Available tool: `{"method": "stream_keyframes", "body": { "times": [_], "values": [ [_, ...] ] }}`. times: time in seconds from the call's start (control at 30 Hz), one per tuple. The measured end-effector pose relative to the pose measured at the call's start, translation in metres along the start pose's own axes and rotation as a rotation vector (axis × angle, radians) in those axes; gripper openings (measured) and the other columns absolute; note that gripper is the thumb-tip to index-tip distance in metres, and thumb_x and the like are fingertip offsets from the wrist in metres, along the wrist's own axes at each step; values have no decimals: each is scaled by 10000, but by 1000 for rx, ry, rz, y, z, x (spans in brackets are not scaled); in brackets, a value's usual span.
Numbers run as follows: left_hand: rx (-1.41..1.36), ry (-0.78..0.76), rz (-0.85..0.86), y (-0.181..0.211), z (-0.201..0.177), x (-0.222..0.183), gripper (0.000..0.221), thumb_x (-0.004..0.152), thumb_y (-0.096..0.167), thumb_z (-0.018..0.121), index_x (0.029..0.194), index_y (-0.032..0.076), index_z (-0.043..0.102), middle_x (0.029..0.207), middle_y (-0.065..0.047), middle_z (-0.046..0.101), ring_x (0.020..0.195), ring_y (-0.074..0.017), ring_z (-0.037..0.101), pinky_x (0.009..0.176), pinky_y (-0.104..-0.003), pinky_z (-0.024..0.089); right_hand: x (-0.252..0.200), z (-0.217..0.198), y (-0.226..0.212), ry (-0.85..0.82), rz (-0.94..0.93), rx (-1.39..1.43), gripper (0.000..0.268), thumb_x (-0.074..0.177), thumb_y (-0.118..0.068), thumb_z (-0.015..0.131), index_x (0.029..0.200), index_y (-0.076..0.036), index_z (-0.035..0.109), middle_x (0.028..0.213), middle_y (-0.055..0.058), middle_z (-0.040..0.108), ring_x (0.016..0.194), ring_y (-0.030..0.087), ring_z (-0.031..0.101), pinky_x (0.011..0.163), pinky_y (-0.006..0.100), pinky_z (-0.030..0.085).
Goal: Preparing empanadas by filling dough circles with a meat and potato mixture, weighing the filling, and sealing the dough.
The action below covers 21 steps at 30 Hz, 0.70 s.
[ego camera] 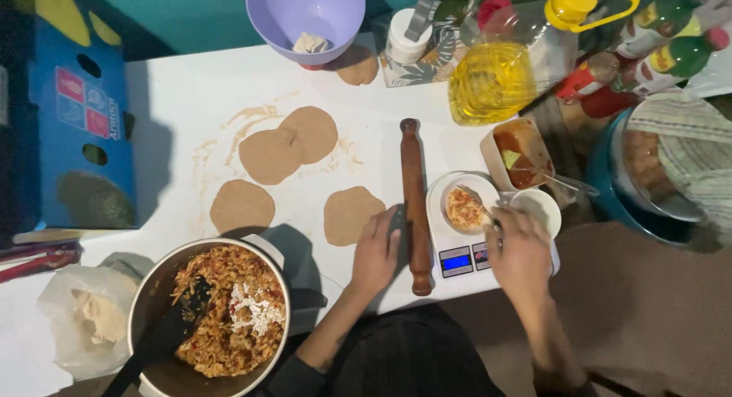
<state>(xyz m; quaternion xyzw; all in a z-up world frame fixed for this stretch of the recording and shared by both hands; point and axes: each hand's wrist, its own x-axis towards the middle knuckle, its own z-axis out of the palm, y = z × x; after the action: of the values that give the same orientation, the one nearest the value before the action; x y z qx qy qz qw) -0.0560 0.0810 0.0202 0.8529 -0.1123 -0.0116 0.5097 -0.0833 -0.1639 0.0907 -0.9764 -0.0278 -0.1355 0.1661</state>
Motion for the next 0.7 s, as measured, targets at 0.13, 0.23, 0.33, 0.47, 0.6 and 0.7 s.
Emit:
{"method": "stream_keyframes", "body": {
  "times": [0.13,0.23,0.33,0.47,0.6,0.7],
  "values": [
    [-81,-134,-169,-8,76,45,476,985,230,539,1431,73,491,1301,-202,612,1146,-417,626,976,-478,513,-11,1,36,-62,202,-103,409,877,-246,713,1241,-62,677,1166,155,713,1116,382,653,955,491,504],
    [58,-110,-60,-51,139,77,465,1000,230,600,1414,42,499,1277,-257,605,1149,-454,606,961,-523,496,-10,14,46,-190,264,-68,422,859,-202,727,1270,-111,694,1022,172,710,954,407,667,816,495,529],
    [82,-170,-83,-61,153,90,516,883,158,641,1390,120,553,1207,-219,676,1122,-417,653,956,-502,518,-17,22,52,-120,232,134,334,892,-111,678,1221,-149,718,1044,157,715,935,397,682,778,484,540],
    [-13,-223,-238,-25,119,83,515,879,190,674,1370,138,529,1127,-205,717,1034,-409,685,899,-489,538,-17,17,53,-121,193,145,317,930,-55,637,1228,-133,712,1009,159,695,904,383,686,775,472,544],
    [-524,-270,-448,-18,72,69,455,937,179,601,1370,130,468,1093,-140,700,937,-280,690,771,-410,583,-3,-2,31,-68,70,186,347,951,-34,620,1264,-150,714,1012,154,691,865,372,687,736,465,551],
    [-771,-322,-671,-30,17,62,575,898,137,542,1438,231,368,1176,-99,583,1036,-208,643,797,-362,599,14,10,12,-226,128,299,433,908,-10,593,1293,-182,690,1083,116,686,791,316,723,694,427,588]
  ]
}}
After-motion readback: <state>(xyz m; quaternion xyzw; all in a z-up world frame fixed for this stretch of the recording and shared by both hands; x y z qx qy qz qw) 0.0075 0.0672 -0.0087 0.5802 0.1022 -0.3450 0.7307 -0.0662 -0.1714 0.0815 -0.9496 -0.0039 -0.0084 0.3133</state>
